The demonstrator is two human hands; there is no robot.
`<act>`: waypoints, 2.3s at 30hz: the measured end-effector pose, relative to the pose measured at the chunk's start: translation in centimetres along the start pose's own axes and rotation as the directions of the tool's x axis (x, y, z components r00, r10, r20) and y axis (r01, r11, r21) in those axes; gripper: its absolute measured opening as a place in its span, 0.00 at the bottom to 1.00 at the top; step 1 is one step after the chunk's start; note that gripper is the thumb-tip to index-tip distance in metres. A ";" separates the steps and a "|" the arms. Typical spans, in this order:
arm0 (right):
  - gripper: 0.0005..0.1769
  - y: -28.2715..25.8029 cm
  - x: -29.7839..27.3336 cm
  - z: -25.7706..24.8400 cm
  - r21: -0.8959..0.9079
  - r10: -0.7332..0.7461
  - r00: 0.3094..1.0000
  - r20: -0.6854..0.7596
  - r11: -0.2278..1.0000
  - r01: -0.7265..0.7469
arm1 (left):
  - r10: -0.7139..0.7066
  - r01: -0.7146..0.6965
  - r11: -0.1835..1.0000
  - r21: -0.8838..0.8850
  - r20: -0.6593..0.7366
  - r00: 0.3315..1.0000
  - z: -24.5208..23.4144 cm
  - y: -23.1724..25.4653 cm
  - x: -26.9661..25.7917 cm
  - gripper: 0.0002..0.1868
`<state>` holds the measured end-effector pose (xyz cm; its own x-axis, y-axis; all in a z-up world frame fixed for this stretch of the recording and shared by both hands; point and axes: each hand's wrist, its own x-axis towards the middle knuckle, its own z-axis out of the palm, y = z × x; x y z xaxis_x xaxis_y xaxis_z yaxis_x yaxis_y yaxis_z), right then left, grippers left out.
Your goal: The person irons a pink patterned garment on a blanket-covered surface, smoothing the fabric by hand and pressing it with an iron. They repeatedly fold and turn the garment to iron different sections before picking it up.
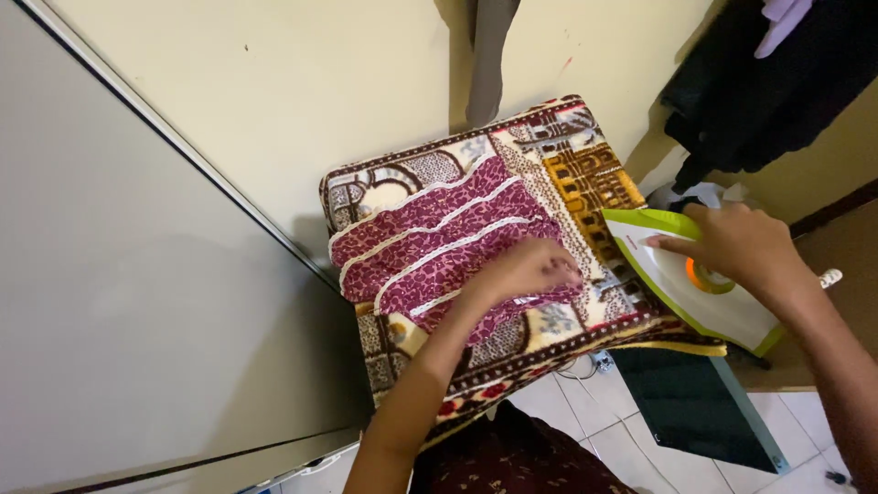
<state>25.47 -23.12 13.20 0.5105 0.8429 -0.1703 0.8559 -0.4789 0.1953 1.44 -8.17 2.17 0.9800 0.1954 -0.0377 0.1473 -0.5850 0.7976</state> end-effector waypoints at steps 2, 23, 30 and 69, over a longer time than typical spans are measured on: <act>0.44 -1.0 -0.2 -0.7 0.021 -0.027 1.000 0.005 0.999 0.027 | -0.080 0.034 0.992 -0.120 -0.406 0.910 -2.0 -1.6 -0.7 0.11; 0.38 -12.9 3.2 1.1 0.022 -0.360 0.923 -0.137 0.931 0.366 | -0.240 0.413 0.906 0.089 -0.696 0.676 -5.0 -8.1 -2.6 0.07; 0.39 -12.2 3.3 2.3 -0.027 -0.274 0.921 -0.275 0.960 0.278 | -0.483 0.582 0.813 0.007 -0.549 0.682 -4.7 -7.2 -1.5 0.08; 0.40 -10.5 8.0 2.6 -0.045 -0.232 0.965 -0.123 0.973 0.228 | -0.481 0.572 0.817 0.068 -0.465 0.743 -4.7 -3.0 -2.2 0.34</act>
<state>20.78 -12.04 7.24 0.2843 0.9544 -0.0910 0.9449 -0.2629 0.1948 -1.75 -3.13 2.69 0.5947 0.7930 -0.1319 0.6903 -0.4197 0.5893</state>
